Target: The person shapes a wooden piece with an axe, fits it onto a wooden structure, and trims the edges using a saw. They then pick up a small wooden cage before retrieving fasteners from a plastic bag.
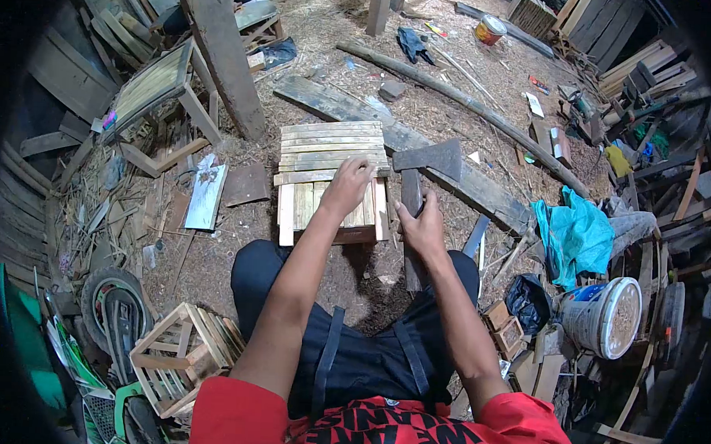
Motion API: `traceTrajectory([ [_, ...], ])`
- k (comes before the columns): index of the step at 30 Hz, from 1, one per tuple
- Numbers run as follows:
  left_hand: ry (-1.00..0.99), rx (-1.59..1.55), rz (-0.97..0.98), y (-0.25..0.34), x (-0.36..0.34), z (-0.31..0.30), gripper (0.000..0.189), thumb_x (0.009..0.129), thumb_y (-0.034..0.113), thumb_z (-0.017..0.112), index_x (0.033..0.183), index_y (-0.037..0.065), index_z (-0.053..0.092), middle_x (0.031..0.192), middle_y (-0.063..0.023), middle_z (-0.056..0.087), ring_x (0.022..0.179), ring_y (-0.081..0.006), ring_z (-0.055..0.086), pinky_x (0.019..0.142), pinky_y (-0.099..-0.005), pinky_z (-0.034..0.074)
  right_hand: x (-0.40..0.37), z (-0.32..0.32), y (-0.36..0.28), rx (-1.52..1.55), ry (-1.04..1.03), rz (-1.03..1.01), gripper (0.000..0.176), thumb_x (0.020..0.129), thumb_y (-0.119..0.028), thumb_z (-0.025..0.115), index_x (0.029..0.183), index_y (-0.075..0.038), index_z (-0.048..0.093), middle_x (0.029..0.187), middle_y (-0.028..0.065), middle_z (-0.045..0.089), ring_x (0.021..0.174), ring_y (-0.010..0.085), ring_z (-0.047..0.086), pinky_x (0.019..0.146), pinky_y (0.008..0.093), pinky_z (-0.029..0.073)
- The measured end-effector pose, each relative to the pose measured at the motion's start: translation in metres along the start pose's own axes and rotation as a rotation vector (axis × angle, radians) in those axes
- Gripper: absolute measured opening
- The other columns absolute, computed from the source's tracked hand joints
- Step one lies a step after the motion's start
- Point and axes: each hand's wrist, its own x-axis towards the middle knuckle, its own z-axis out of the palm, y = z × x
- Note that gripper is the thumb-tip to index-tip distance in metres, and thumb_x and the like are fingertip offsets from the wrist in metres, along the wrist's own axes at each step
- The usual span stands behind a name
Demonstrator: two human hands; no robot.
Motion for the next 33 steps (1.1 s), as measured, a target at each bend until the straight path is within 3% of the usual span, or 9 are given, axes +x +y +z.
traceTrajectory([
  [3, -0.01, -0.007, -0.007, -0.004, 0.0, 0.004, 0.03, 0.09, 0.013, 0.063, 0.118, 0.001, 0.065, 0.122, -0.0178, 0.062, 0.118, -0.0372, 0.056, 0.105, -0.0454, 0.043, 0.0, -0.001, -0.003, 0.041, -0.024, 0.046, 0.055, 0.085, -0.024, 0.075, 0.121, 0.006, 0.046, 0.105, 0.031, 0.066, 0.099, 0.0443, 0.066, 0.085, 0.0477, 0.052],
  [9, -0.072, 0.0, -0.053, -0.005, -0.001, 0.005, 0.033, 0.094, 0.018, 0.061, 0.122, 0.002, 0.065, 0.132, -0.0174, 0.061, 0.126, -0.0335, 0.055, 0.112, -0.044, 0.038, 0.006, -0.004, -0.011, -0.044, 0.021, -0.087, 0.054, 0.086, -0.025, 0.075, 0.123, 0.004, 0.047, 0.102, 0.0291, 0.067, 0.095, 0.0416, 0.068, 0.083, 0.0461, 0.052],
  [12, -0.094, 0.019, -0.047, -0.005, 0.001, 0.004, 0.033, 0.094, 0.017, 0.061, 0.122, 0.0, 0.064, 0.131, -0.0172, 0.062, 0.126, -0.0324, 0.055, 0.112, -0.044, 0.039, 0.009, -0.008, -0.024, -0.139, -0.065, -0.038, 0.056, 0.087, -0.021, 0.071, 0.129, 0.004, 0.043, 0.103, 0.0362, 0.065, 0.099, 0.0503, 0.065, 0.083, 0.0522, 0.052],
  [18, -0.131, 0.052, -0.087, -0.001, 0.002, 0.003, 0.031, 0.094, 0.017, 0.059, 0.12, 0.001, 0.065, 0.132, -0.0165, 0.062, 0.127, -0.029, 0.055, 0.113, -0.0426, 0.038, 0.016, -0.007, -0.019, -0.128, -0.162, -0.123, 0.053, 0.089, -0.012, 0.065, 0.133, 0.003, 0.04, 0.099, 0.0374, 0.063, 0.094, 0.0529, 0.063, 0.078, 0.0537, 0.052],
  [22, -0.138, 0.119, -0.056, 0.001, 0.003, 0.0, 0.029, 0.094, 0.016, 0.055, 0.118, 0.001, 0.066, 0.132, -0.0176, 0.061, 0.128, -0.0278, 0.055, 0.114, -0.0417, 0.037, 0.017, -0.016, -0.045, -0.122, -0.072, -0.258, 0.054, 0.089, -0.006, 0.061, 0.137, 0.005, 0.037, 0.099, 0.0369, 0.063, 0.092, 0.0531, 0.062, 0.076, 0.0537, 0.051],
  [26, -0.174, 0.125, -0.088, 0.007, 0.003, -0.004, 0.031, 0.095, 0.015, 0.054, 0.119, 0.001, 0.065, 0.134, -0.0161, 0.061, 0.13, -0.0263, 0.053, 0.114, -0.0417, 0.036, 0.012, -0.007, -0.022, -0.346, -0.194, -0.188, 0.058, 0.09, -0.01, 0.06, 0.141, 0.003, 0.035, 0.1, 0.0366, 0.062, 0.093, 0.0532, 0.062, 0.076, 0.0556, 0.05],
  [29, -0.131, 0.125, -0.08, 0.003, 0.004, 0.002, 0.031, 0.095, 0.016, 0.054, 0.121, 0.001, 0.065, 0.135, -0.0152, 0.06, 0.13, -0.0253, 0.053, 0.115, -0.0415, 0.036, 0.022, -0.016, -0.02, -0.334, -0.339, -0.067, 0.061, 0.09, -0.009, 0.06, 0.143, 0.001, 0.033, 0.1, 0.0374, 0.062, 0.091, 0.0534, 0.062, 0.076, 0.0566, 0.049],
  [33, -0.153, 0.128, -0.085, 0.003, 0.001, 0.004, 0.033, 0.096, 0.018, 0.054, 0.122, 0.002, 0.065, 0.137, -0.015, 0.059, 0.131, -0.0251, 0.052, 0.116, -0.0416, 0.035, 0.017, -0.019, -0.035, -0.232, -0.102, -0.188, 0.058, 0.091, -0.007, 0.059, 0.141, 0.006, 0.034, 0.1, 0.0382, 0.062, 0.092, 0.0542, 0.062, 0.075, 0.0573, 0.049],
])
